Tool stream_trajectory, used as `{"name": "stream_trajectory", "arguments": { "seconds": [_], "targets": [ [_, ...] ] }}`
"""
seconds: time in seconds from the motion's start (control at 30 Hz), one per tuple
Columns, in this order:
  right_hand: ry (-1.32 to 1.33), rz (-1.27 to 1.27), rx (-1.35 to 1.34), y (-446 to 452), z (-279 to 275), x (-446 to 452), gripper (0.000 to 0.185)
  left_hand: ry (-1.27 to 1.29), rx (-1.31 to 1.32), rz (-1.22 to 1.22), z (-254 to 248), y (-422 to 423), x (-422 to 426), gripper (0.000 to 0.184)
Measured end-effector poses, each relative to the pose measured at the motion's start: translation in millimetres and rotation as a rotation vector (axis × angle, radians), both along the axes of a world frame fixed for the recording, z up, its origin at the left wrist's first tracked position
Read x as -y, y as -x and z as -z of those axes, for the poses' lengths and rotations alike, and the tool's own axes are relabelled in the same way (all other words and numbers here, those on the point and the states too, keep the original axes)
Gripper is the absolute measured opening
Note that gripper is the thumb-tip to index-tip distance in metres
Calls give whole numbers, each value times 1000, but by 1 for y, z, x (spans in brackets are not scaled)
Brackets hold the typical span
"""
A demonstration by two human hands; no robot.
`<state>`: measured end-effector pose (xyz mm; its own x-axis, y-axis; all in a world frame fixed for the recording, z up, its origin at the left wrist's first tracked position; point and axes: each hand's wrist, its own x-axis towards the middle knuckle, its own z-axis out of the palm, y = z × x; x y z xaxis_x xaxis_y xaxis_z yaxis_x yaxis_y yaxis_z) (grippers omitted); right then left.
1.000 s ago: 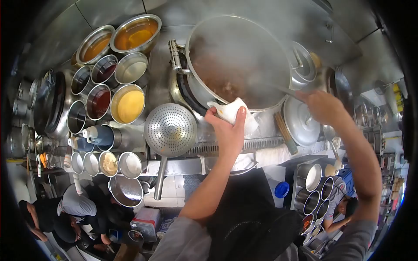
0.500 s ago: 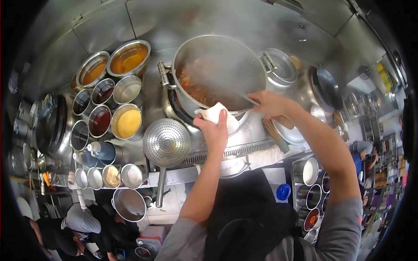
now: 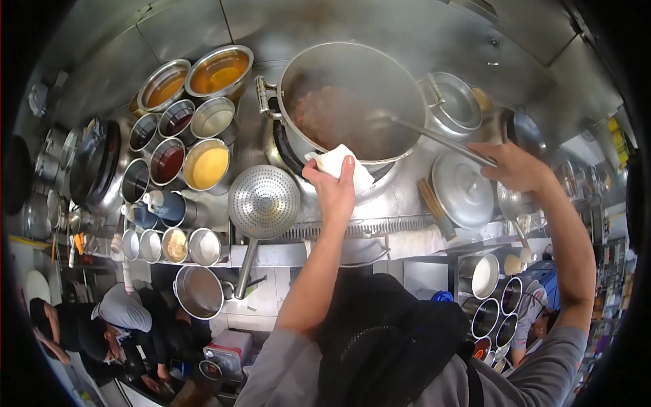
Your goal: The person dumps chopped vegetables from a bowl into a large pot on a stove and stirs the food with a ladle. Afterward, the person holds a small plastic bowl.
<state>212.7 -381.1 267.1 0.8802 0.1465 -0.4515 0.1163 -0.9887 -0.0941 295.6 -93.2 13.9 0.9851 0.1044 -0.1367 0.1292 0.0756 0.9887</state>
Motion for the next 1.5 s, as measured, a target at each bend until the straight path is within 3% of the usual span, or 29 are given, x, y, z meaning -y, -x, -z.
{"name": "stream_trajectory", "arguments": {
  "seconds": [0.07, 0.1, 0.17, 0.23, 0.3, 0.4, 0.57, 0.63, 0.73, 0.8, 0.9, 0.97, 1.2, 1.3, 1.4, 1.5],
  "targets": [
    [-268, 489, -5, 1, 18, -12, 63, 3, -13, 6, -6, -1, 1, 87],
    [-269, 477, -5, -8, 28, -18, 63, -42, -21, -18, -7, 1, 2, 86],
    [-478, 704, 65, -29, 58, -27, 53, -95, -36, -57, -5, 1, 6, 85],
    [-718, 705, -27, -64, 83, -21, 37, -45, -20, -56, -2, 0, 8, 85],
    [-624, 694, -72, -103, 90, -33, 24, -93, 4, -79, 7, -2, 11, 85],
    [-777, 699, -141, -156, 140, -36, 19, -153, 34, -106, 6, -3, 12, 84],
    [-525, 266, -236, -153, 131, -62, 22, -226, 111, -128, 10, -2, 15, 82],
    [-490, 151, -264, -138, 128, -48, 31, -213, 108, -138, 10, -2, 17, 81],
    [-306, -300, 105, -101, 123, -2, 55, -209, 118, -155, 6, 0, 18, 79],
    [-237, -413, 162, -82, 106, 22, 67, -240, 154, -177, 8, 1, 19, 77],
    [-105, -183, -111, -55, 3, 14, 70, -225, 174, -174, 13, 0, 19, 77],
    [-73, -318, 78, -41, -21, 42, 69, -228, 165, -165, 11, 1, 18, 78],
    [215, -63, 146, -31, -101, 17, 70, -129, 37, -108, 6, -1, 14, 81],
    [414, 50, 140, -38, -103, -31, 62, -64, 14, -79, 2, -1, 8, 81],
    [554, -252, 199, -54, -55, -27, 54, -75, -10, -55, 0, -1, 5, 83],
    [639, -126, -22, -88, 12, -16, 58, -59, -46, -8, -3, -1, 0, 83]
  ]
}}
